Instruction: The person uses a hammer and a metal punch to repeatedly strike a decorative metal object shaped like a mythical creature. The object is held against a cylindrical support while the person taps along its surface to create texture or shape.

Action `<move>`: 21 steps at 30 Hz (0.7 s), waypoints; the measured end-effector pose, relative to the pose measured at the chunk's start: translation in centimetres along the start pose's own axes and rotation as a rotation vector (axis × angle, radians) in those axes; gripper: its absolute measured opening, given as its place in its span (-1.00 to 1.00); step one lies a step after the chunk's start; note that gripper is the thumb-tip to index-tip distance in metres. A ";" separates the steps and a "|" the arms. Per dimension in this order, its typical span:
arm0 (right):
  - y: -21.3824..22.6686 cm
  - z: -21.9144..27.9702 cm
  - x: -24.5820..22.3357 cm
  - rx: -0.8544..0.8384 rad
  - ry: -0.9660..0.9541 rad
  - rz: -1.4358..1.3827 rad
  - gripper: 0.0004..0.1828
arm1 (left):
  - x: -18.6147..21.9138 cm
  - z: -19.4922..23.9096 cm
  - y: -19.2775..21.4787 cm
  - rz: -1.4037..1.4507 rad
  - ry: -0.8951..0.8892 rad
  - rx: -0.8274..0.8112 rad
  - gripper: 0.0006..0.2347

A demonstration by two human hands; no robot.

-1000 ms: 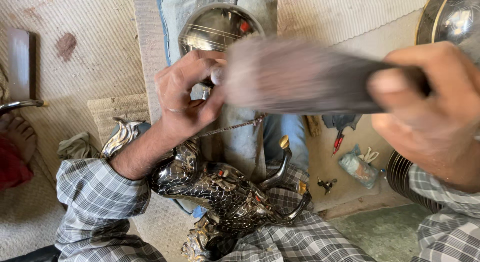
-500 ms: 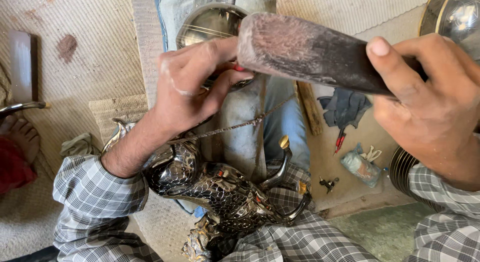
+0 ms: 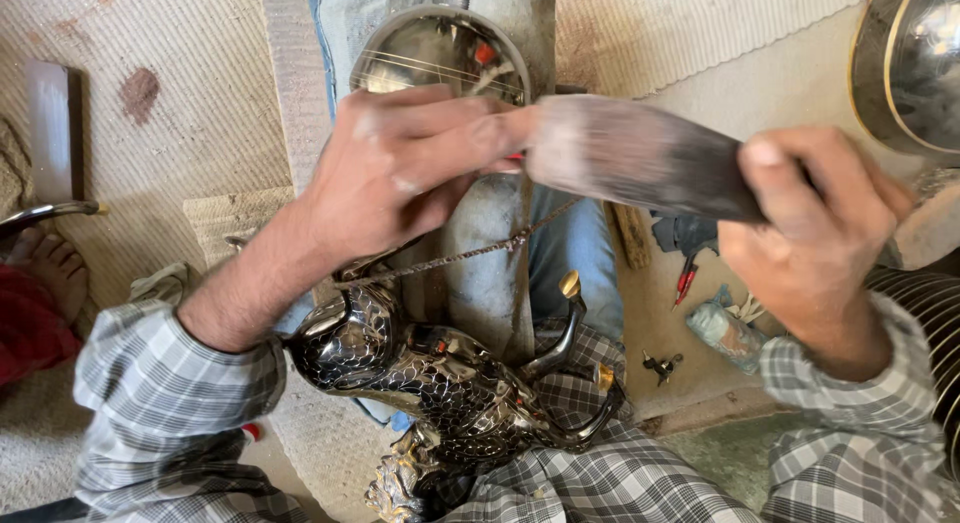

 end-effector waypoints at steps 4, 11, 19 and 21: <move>-2.1 1.9 -1.6 0.086 -0.051 -0.098 -0.01 | -0.1 -1.6 -0.3 0.016 0.055 -0.205 -0.39; -3.9 3.3 -3.6 0.069 -0.172 -0.049 0.06 | 0.9 -4.4 0.0 0.039 -0.027 -0.337 -0.27; -6.0 4.6 -4.3 0.247 -0.179 -0.197 -0.14 | 1.1 -5.4 -0.7 0.163 -0.047 -0.433 -0.39; -5.9 5.1 -2.8 0.395 -0.368 -0.457 -0.22 | 1.0 -5.4 -1.0 0.207 -0.043 -0.462 -0.46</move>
Point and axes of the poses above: each hand's wrist, its own z-axis away from the middle knuckle, its own y-axis out of the back of the hand, x = y × z, the point moved 7 cm from there along -z, towards the middle knuckle, and after that the axes turned 4 degrees about y, right-handed, at the moved point
